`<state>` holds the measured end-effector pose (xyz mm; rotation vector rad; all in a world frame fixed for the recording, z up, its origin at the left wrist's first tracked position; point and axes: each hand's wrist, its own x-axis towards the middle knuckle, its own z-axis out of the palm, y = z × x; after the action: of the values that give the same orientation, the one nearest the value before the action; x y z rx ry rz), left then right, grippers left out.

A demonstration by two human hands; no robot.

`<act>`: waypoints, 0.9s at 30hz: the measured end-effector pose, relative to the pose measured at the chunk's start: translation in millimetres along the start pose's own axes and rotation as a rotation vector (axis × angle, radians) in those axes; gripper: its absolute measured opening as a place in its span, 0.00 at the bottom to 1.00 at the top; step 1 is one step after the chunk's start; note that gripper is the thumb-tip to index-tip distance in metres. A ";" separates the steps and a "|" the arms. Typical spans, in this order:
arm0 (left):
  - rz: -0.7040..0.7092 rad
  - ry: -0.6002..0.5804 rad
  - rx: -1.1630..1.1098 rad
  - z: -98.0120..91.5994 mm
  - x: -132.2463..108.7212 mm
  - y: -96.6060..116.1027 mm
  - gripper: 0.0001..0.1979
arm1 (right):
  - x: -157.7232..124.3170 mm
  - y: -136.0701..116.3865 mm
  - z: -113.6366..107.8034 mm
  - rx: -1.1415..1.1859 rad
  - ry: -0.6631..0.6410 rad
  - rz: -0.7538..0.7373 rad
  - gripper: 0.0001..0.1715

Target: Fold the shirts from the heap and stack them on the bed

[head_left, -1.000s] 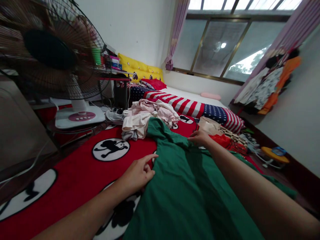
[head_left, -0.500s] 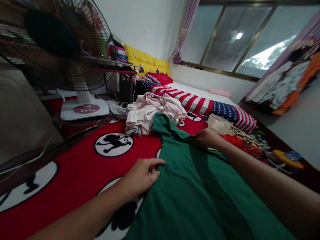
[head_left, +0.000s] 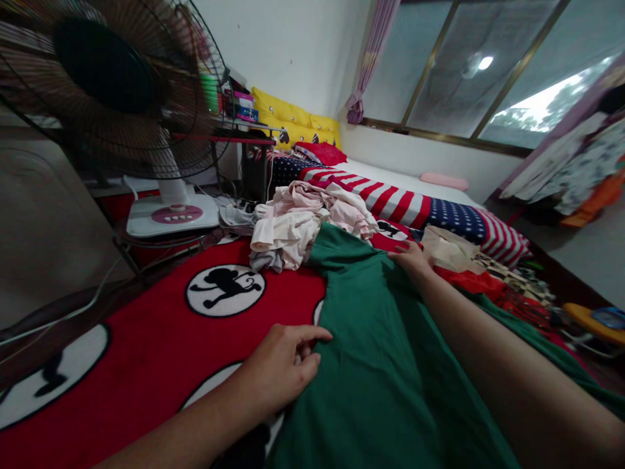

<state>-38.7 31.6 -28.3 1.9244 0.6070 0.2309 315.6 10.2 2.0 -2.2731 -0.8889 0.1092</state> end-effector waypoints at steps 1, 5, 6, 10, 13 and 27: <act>-0.005 0.003 0.014 0.0 -0.4 0.9 0.22 | -2.3 -1.0 3.4 0.005 0.013 -0.022 0.36; -0.008 0.023 0.046 -0.4 -1.3 3.0 0.21 | -20.8 -8.8 12.8 -0.053 0.095 -0.178 0.34; -0.004 0.023 0.044 -0.3 -1.3 2.5 0.21 | -26.8 -9.8 16.0 -0.090 0.111 -0.245 0.31; 0.007 0.012 0.030 -0.3 -0.6 -1.5 0.22 | -41.6 -8.6 28.8 -0.163 -0.116 -0.415 0.27; 0.001 0.027 0.035 -0.8 0.1 -2.5 0.21 | -37.4 -5.0 18.7 -0.150 -0.172 -0.390 0.25; 0.021 0.034 0.083 0.5 4.1 -4.3 0.20 | -69.8 114.6 -138.7 -0.490 0.142 0.157 0.15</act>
<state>-36.2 34.7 -32.8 2.0108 0.6276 0.2552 370.2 -173.4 24.7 -2.7621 -0.7168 -0.2219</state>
